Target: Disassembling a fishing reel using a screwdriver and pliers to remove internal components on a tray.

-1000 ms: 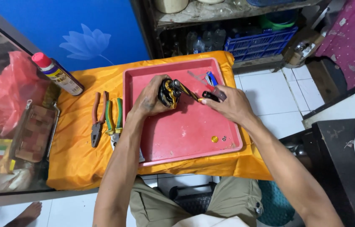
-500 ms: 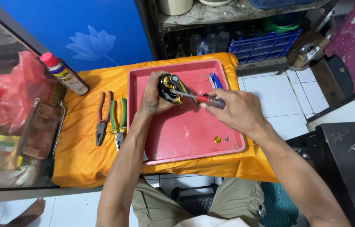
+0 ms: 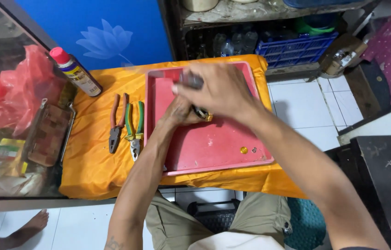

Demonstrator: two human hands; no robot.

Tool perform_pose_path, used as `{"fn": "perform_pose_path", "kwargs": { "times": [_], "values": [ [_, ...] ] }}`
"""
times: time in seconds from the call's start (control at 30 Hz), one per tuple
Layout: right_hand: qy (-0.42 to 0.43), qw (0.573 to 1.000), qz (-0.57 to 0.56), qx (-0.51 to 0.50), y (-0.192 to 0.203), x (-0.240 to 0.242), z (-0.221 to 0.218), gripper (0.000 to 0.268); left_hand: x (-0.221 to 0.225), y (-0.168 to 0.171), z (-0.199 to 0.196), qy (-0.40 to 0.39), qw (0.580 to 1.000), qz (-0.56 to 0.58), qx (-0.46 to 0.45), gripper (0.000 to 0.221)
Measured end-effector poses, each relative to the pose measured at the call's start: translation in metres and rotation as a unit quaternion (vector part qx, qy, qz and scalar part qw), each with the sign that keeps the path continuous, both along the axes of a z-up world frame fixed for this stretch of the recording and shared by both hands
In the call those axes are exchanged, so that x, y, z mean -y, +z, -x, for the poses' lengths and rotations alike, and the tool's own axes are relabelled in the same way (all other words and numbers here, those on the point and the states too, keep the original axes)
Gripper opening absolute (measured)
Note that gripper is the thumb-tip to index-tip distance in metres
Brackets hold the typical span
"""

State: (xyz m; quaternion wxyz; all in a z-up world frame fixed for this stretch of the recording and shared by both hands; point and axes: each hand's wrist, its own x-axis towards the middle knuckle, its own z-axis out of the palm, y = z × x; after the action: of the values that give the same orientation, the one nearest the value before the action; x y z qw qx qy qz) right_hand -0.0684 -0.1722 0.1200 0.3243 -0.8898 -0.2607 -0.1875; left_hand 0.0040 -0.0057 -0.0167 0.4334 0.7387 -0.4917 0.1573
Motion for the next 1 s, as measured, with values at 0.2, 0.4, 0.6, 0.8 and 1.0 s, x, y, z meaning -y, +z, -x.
{"fn": "perform_pose_path", "kwargs": {
  "times": [0.2,0.4,0.6,0.8,1.0],
  "values": [
    [-0.109,0.989,0.030,-0.090,0.047,-0.004,-0.021,0.045,-0.001,0.016,0.017,0.037,0.992,-0.068,-0.098,0.071],
    [-0.119,0.993,-0.007,-0.027,0.034,0.010,-0.031,0.054,0.016,0.035,0.032,0.043,0.991,-0.050,-0.119,0.063],
    [-0.087,0.976,-0.191,-0.054,0.018,0.025,-0.033,0.059,0.009,-0.011,0.009,0.068,0.994,-0.011,-0.089,0.076],
    [-0.085,0.922,-0.333,-0.179,-0.102,0.057,-0.049,0.036,0.000,-0.050,-0.021,0.082,0.994,0.064,-0.039,0.113],
    [-0.077,0.860,-0.331,-0.381,-0.067,0.042,0.012,0.057,0.010,-0.024,-0.001,0.078,0.994,0.035,-0.075,0.097]
  ]
}}
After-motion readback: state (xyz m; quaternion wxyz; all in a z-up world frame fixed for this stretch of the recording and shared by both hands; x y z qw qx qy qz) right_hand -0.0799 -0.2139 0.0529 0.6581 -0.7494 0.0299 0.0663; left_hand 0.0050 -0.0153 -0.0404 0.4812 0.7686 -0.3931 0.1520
